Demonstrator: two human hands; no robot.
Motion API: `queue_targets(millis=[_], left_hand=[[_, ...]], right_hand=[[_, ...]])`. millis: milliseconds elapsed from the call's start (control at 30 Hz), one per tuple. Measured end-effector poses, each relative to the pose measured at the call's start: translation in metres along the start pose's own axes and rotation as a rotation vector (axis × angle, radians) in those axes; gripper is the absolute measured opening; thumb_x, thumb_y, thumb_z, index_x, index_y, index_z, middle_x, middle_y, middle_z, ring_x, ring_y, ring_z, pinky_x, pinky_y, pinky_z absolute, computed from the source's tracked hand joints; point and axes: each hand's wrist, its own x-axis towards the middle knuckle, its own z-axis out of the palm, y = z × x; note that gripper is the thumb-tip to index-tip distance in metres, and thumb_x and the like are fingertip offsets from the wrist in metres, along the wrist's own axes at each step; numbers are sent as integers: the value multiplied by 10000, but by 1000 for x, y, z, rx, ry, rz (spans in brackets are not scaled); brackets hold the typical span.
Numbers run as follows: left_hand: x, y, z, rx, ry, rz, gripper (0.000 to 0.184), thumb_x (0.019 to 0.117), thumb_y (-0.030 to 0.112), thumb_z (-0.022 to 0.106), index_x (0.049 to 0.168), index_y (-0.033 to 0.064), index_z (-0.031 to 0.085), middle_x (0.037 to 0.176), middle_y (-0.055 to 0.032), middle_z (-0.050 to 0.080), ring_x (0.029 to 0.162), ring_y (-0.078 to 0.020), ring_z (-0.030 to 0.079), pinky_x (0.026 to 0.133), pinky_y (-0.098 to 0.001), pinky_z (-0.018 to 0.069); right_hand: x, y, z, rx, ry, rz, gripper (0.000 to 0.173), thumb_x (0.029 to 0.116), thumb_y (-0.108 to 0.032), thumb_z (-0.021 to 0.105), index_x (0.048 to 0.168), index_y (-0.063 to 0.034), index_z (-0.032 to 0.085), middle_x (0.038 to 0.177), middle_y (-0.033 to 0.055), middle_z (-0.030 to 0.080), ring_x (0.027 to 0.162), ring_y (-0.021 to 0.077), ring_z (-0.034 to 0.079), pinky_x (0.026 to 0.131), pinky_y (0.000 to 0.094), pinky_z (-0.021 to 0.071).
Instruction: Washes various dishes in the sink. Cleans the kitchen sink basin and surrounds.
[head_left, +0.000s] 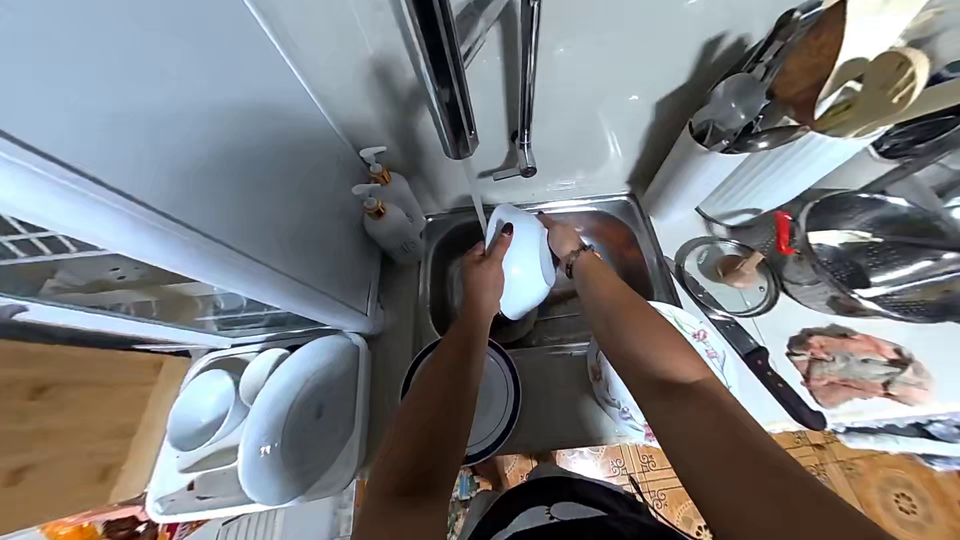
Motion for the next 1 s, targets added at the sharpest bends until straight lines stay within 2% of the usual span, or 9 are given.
queue_targets(millis=[100, 233, 367, 433, 567, 633, 700, 800, 1000], left_hand=[[-4, 5, -18, -104, -74, 47, 285, 1007, 214, 638, 1197, 2, 643, 995, -52, 726, 897, -103, 700, 857, -330, 593], [-19, 33, -54, 66, -177, -32, 325, 969, 110, 662, 1264, -5, 592, 1060, -64, 707, 931, -104, 694, 862, -335, 596], [-18, -12, -141, 536, -456, 257, 277, 917, 314, 759, 1145, 165, 709, 978, 23, 734, 860, -84, 705, 769, -321, 623], [-25, -39, -183, 827, -538, 376, 240, 947, 387, 707, 1124, 225, 714, 1029, 64, 689, 934, -73, 658, 830, -318, 585], [-58, -74, -237, 1168, -584, 512, 240, 970, 474, 620, 1153, 368, 732, 1014, 79, 685, 943, -106, 649, 849, -371, 555], [-82, -88, -255, 1183, -584, 526, 231, 965, 446, 638, 1180, 420, 718, 1024, 85, 690, 959, -111, 650, 855, -371, 550], [-106, -102, -270, 1199, -587, 530, 271, 951, 417, 658, 1216, 457, 696, 1056, 95, 690, 976, -112, 645, 858, -375, 541], [-133, -135, -287, 1247, -590, 572, 358, 933, 367, 668, 1275, 473, 659, 1110, 95, 687, 1022, -126, 642, 901, -388, 529], [-167, -193, -296, 1337, -535, 603, 458, 915, 222, 681, 1301, 466, 639, 1127, 89, 691, 1039, -136, 638, 920, -404, 506]], right_hand=[[-2, 23, -17, -314, -114, 100, 378, 1110, -185, 401, 1325, 44, 613, 1328, 271, 617, 1260, 401, 575, 1063, 581, 436], [2, 27, -92, -615, -95, 96, 579, 1029, -290, 616, 1513, -12, 462, 1468, 282, 526, 1387, 447, 482, 1155, 621, 343], [-28, 52, -170, -811, -300, 186, 460, 1043, -363, 599, 1213, 57, 681, 1234, 314, 649, 1214, 476, 590, 1054, 681, 394], [-50, 71, -184, -844, -435, 253, 425, 1022, -371, 637, 1126, 31, 729, 1165, 265, 691, 1160, 424, 629, 1045, 645, 422], [-91, 84, -176, -717, -228, 115, 388, 960, -286, 736, 1242, -23, 688, 1197, 198, 694, 1128, 342, 659, 1038, 556, 487], [-102, 106, -171, -663, -139, -98, 339, 865, -206, 814, 1158, -64, 721, 1146, 117, 707, 1074, 251, 669, 995, 482, 532], [-95, 162, -161, -763, -185, -271, 418, 756, -346, 878, 1120, -190, 745, 1128, 1, 709, 1075, 153, 659, 994, 417, 542], [-88, 206, -145, -1044, -259, -423, 496, 786, -449, 811, 1205, -202, 716, 1237, 54, 689, 1167, 257, 645, 1017, 524, 513], [-114, 163, -135, -1254, -311, -283, 576, 762, -421, 849, 1202, -92, 675, 1185, 152, 683, 1000, 365, 698, 815, 633, 556]])
